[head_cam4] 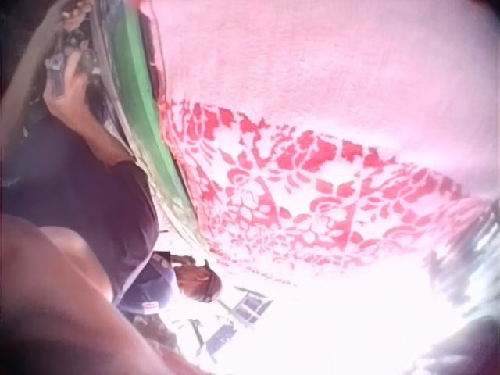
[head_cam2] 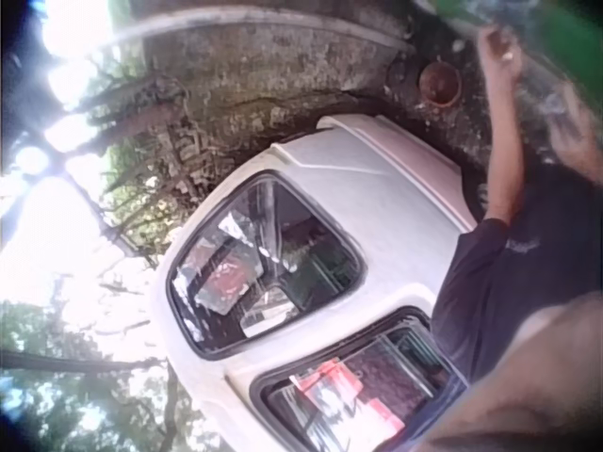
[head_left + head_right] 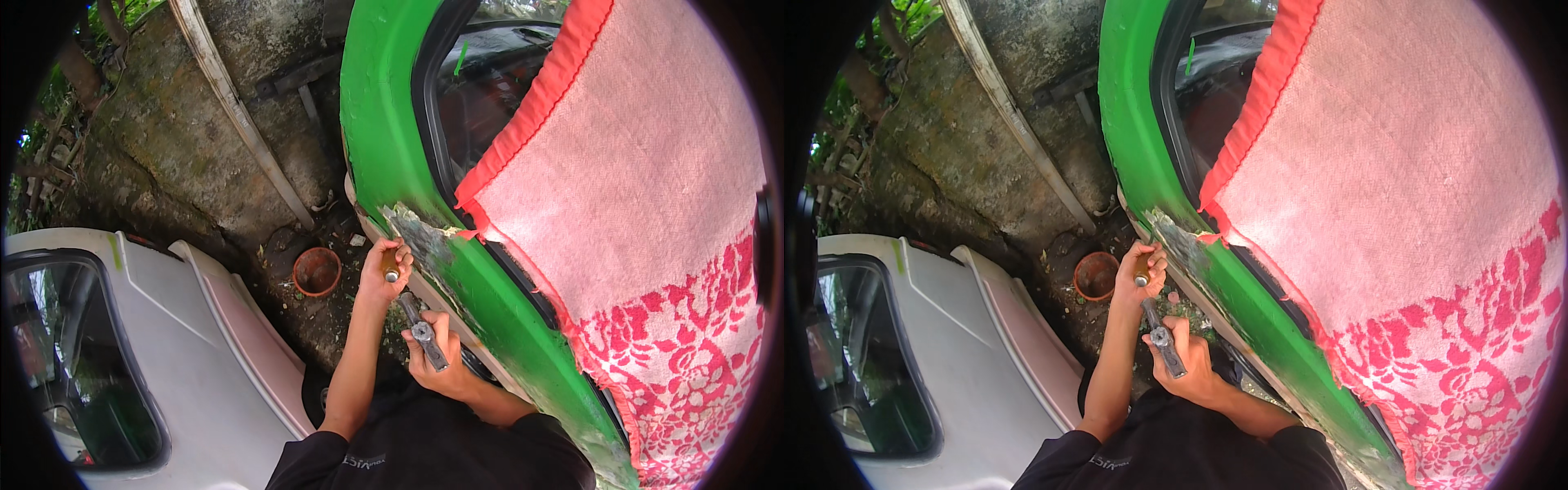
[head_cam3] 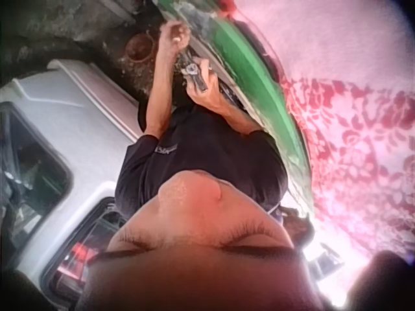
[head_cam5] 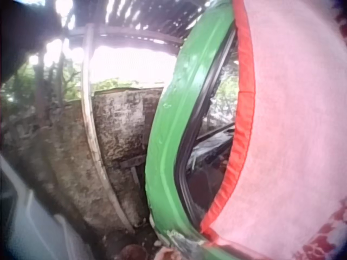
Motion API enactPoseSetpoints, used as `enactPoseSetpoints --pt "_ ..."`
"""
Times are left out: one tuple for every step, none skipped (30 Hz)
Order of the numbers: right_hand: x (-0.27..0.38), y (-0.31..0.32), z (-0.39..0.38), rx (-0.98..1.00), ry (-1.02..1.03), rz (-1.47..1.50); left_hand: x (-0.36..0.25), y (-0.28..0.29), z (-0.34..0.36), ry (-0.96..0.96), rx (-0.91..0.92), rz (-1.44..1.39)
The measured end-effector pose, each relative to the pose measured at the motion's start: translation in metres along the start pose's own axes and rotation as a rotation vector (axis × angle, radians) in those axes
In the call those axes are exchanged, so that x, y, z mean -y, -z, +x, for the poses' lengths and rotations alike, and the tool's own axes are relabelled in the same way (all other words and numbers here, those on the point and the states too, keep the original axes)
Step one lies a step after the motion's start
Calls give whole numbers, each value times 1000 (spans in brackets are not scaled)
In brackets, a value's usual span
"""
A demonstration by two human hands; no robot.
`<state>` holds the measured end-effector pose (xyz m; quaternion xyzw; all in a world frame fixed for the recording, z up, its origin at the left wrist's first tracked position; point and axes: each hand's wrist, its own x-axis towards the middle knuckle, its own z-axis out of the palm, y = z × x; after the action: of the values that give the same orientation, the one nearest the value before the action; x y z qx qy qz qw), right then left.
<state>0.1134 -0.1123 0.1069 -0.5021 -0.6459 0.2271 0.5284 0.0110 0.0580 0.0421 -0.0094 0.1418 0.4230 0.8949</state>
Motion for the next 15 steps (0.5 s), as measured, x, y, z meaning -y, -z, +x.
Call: enactPoseSetpoints --pt "-5 -3 1 -6 3 -19 1 0 2 -12 7 30" --pt "-12 -6 2 -8 4 -38 3 -2 2 -25 13 58" --pt "-17 -8 5 -11 5 -58 6 -4 4 -37 20 85" --pt "-23 -8 12 49 -68 -142 10 -6 4 -59 1 20" --pt "-22 -8 13 25 -47 -137 8 -6 5 -56 11 31" --pt "-19 -5 12 -1 -26 -132 7 -5 4 -53 21 42" --pt "-17 -1 11 -26 -6 -127 5 -5 4 -50 31 53" --pt "-14 3 8 -48 33 -85 5 -5 5 -32 7 2" --pt "-10 5 8 -61 55 -87 7 -6 7 -50 1 4" --pt "-7 6 9 -73 78 -89 11 -6 8 -67 -5 7" --pt "-5 7 8 -88 95 -91 14 -7 6 -81 -15 11" --pt "-18 2 12 -86 103 -59 15 -7 4 -82 -17 7" --pt "-18 3 11 -54 22 -83 17 -7 2 -84 -18 2" --pt "-19 4 14 -26 -49 -103 15 -9 2 -91 -13 3" --pt "-19 5 16 3 -121 -123 12 -8 1 -69 -11 -29"
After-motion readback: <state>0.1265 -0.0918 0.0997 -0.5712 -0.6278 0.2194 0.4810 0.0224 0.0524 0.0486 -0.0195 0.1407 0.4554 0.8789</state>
